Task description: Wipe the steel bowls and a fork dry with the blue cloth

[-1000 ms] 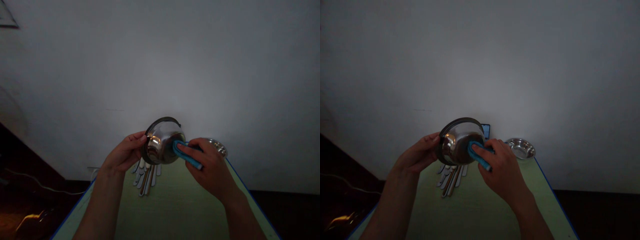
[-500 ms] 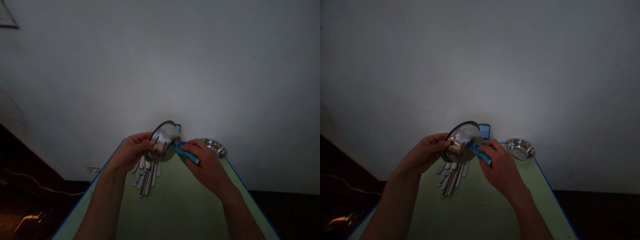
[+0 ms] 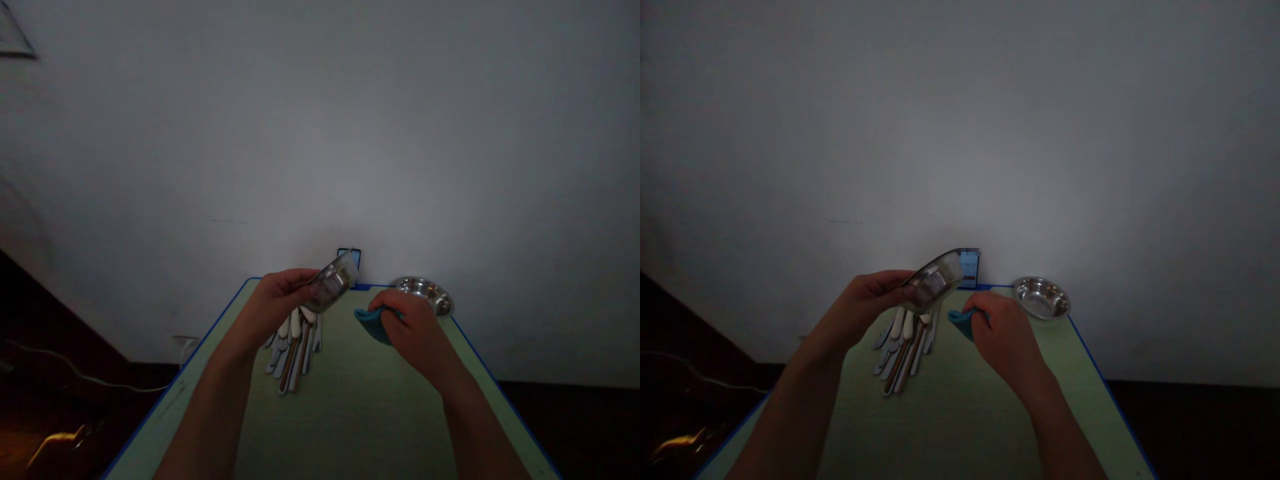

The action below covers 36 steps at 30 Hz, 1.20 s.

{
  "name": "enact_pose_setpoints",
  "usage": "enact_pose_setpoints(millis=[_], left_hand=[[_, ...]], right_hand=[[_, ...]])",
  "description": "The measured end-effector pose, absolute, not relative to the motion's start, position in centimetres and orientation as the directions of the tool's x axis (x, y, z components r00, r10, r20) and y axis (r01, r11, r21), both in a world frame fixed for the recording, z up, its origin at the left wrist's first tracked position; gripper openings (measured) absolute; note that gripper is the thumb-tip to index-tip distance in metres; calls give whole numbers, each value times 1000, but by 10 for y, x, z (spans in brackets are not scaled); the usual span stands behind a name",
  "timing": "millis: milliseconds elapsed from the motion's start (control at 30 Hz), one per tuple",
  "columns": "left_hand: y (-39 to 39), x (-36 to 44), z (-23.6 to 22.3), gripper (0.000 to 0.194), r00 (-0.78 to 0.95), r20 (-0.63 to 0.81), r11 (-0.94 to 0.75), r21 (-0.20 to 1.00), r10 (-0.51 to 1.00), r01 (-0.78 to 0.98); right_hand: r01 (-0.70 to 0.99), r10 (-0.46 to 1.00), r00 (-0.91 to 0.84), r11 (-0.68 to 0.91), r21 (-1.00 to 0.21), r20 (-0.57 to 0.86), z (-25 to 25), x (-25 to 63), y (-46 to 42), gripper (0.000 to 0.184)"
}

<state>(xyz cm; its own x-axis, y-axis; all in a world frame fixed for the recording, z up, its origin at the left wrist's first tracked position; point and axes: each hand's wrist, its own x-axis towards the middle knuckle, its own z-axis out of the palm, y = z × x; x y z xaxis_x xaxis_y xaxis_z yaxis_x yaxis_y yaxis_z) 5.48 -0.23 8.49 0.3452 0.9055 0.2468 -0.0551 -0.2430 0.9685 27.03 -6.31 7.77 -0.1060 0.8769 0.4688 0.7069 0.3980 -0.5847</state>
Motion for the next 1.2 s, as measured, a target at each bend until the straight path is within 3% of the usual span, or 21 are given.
enact_pose_setpoints(millis=[133, 333, 600, 1200], left_hand=[[-6, 55, 85, 23, 432, 347, -430, 896, 833, 109], [-14, 55, 88, 25, 512, 462, -660, 679, 724, 321], [-16, 54, 88, 29, 556, 495, -734, 563, 668, 381], [-15, 54, 84, 43, 694, 469, -832, 399, 547, 387]], right_hand=[[710, 935, -29, 269, -651, 355, 79, 269, -62, 28], [674, 959, 58, 168, -719, 278, 81, 268, -58, 29], [658, 974, 100, 90, -748, 205, 86, 268, -54, 31], [591, 964, 169, 65, -804, 203, 83, 272, -49, 35]])
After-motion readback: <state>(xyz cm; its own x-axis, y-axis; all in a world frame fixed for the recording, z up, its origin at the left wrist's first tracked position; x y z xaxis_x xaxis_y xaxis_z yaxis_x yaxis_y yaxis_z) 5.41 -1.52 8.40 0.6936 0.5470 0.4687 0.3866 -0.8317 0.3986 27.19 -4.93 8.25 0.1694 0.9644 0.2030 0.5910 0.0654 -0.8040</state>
